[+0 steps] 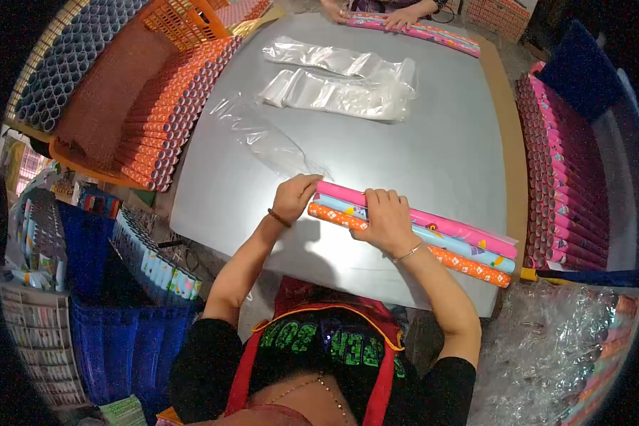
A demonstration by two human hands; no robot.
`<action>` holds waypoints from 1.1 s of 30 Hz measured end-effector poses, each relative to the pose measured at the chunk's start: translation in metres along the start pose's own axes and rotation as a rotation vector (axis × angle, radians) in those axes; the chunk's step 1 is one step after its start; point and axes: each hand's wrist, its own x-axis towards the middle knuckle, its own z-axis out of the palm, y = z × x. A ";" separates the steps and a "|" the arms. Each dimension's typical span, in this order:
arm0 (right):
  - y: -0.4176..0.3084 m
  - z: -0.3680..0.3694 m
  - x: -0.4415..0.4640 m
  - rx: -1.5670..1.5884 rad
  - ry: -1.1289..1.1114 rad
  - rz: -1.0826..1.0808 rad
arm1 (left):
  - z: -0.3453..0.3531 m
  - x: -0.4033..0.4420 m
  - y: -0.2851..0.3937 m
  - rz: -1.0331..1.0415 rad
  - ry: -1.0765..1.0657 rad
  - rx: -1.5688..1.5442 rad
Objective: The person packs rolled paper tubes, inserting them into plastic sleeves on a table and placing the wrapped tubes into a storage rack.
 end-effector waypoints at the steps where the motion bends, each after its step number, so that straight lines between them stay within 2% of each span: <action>1: 0.000 0.001 0.000 -0.001 -0.002 -0.003 | -0.001 -0.002 0.003 0.001 -0.026 -0.037; 3: 0.000 0.002 0.001 -0.019 -0.037 0.010 | -0.004 -0.005 0.006 0.046 0.003 -0.017; 5: 0.002 0.007 0.000 -0.021 -0.019 0.002 | -0.008 -0.009 0.011 -0.096 -0.045 -0.093; 10: 0.000 0.012 -0.001 -0.035 0.007 -0.013 | -0.020 -0.008 0.031 -0.033 -0.015 -0.015; 12: 0.002 0.014 -0.001 -0.047 0.024 -0.003 | -0.020 -0.009 0.033 0.241 0.049 0.189; 13: 0.002 0.014 -0.001 -0.047 0.024 -0.001 | -0.019 -0.010 0.034 0.241 0.048 0.188; 16: 0.002 0.016 0.001 -0.038 0.037 0.012 | -0.014 -0.015 0.033 0.231 0.026 0.226; 19: 0.003 0.018 0.001 -0.050 0.040 0.028 | -0.005 -0.023 0.030 0.220 0.141 0.276; 21: 0.002 0.015 0.000 -0.051 0.019 0.017 | 0.000 -0.032 0.032 -0.021 0.172 0.206; 22: 0.003 0.016 0.000 -0.050 0.017 0.017 | 0.003 -0.035 0.028 -0.054 0.158 0.206; 27: 0.003 0.018 0.001 -0.058 0.028 0.017 | 0.011 -0.048 0.025 -0.066 0.144 0.297; 31: 0.001 0.015 0.001 -0.065 -0.014 0.037 | 0.012 -0.055 0.024 -0.091 0.132 0.177; 33: 0.001 0.014 0.001 -0.059 -0.006 0.039 | 0.010 -0.056 0.029 -0.002 0.235 0.139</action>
